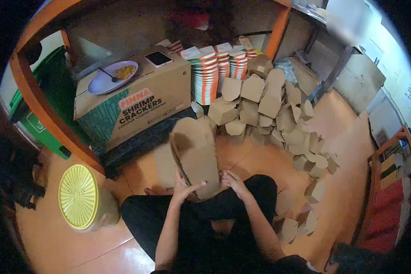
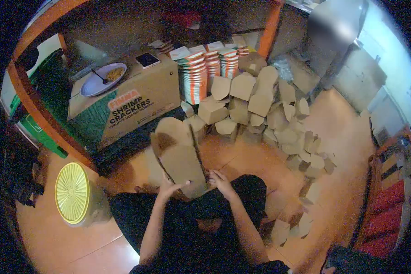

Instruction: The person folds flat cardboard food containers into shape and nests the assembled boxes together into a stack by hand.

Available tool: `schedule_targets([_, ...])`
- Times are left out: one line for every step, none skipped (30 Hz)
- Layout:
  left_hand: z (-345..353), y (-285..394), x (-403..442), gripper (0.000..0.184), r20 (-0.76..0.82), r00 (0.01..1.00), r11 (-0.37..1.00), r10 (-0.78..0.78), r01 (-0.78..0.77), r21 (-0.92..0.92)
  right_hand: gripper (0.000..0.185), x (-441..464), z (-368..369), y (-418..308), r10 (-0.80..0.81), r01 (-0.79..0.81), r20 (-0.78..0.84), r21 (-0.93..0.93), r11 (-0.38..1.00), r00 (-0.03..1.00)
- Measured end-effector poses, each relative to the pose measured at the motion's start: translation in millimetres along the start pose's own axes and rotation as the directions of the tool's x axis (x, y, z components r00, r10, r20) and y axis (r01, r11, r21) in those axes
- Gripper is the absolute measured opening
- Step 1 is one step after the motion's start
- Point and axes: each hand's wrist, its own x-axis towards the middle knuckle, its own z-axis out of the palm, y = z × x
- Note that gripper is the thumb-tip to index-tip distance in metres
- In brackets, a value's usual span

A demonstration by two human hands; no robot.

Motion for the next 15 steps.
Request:
schedule_targets([-4,-4,2,0.106,-0.033,0.998,0.996,-0.053,0.051,-0.078,0.042,1,-1,2,-0.04,0.04,0.029,0.006,0.999,0.999])
schedule_targets([-8,-8,4,0.104,-0.067,0.992,0.983,-0.107,0.095,-0.16,0.044,0,-3,2,-0.08,0.08,0.057,0.013,0.997,0.995])
schedule_targets([-5,20,-3,0.102,-0.091,0.984,0.957,-0.153,0.125,-0.261,0.045,0,-5,2,-0.119,0.118,0.083,0.018,0.993,0.989])
schedule_targets([-3,36,-8,0.1,-0.109,0.973,0.92,-0.205,0.153,-0.36,0.044,-2,-5,-1,-0.133,0.132,0.077,0.026,0.991,0.988])
schedule_targets([-7,29,-4,0.096,-0.12,0.974,0.922,-0.19,0.135,-0.363,0.043,-5,-5,-3,-0.145,0.143,0.071,0.036,0.989,0.987])
schedule_targets([-9,22,-4,0.096,-0.142,0.969,0.917,-0.202,0.137,-0.375,0.042,-7,-3,-5,-0.155,0.152,0.066,0.046,0.987,0.986])
schedule_targets([-10,15,-4,0.095,-0.163,0.963,0.912,-0.216,0.139,-0.385,0.042,-8,-1,-7,-0.145,0.144,0.054,0.035,0.989,0.988])
schedule_targets([-10,16,-5,0.094,-0.183,0.956,0.908,-0.229,0.142,-0.395,0.042,-7,-2,-6,-0.136,0.136,0.041,0.024,0.99,0.99])
schedule_targets([-10,15,-5,0.093,-0.165,0.957,0.894,-0.24,0.151,-0.422,0.041,-6,-2,-6,-0.13,0.129,0.026,0.013,0.992,0.991])
schedule_targets([-12,14,-6,0.093,-0.145,0.957,0.879,-0.251,0.163,-0.448,0.041,-6,-3,-5,-0.138,0.138,0.028,0.006,0.99,0.99])
schedule_targets([-13,14,-5,0.092,-0.123,0.958,0.864,-0.26,0.174,-0.473,0.041,-5,-3,-4,-0.147,0.147,0.028,-0.001,0.989,0.989])
schedule_targets([-13,11,-5,0.09,-0.14,0.945,0.858,-0.294,0.197,-0.475,0.041,-5,-3,-4,-0.156,0.156,0.027,-0.007,0.988,0.987])
schedule_targets([-15,7,-5,0.088,-0.157,0.931,0.851,-0.329,0.22,-0.477,0.041,-6,-3,-4,-0.167,0.168,0.032,-0.01,0.986,0.985])
schedule_targets([-17,0,-5,0.087,-0.172,0.915,0.843,-0.365,0.246,-0.478,0.041,-8,-3,-5,-0.177,0.177,0.036,-0.011,0.984,0.984])
schedule_targets([-18,-8,-5,0.079,-0.164,0.922,0.843,-0.351,0.235,-0.484,0.041,-9,-2,-7,-0.186,0.187,0.038,-0.012,0.982,0.982])
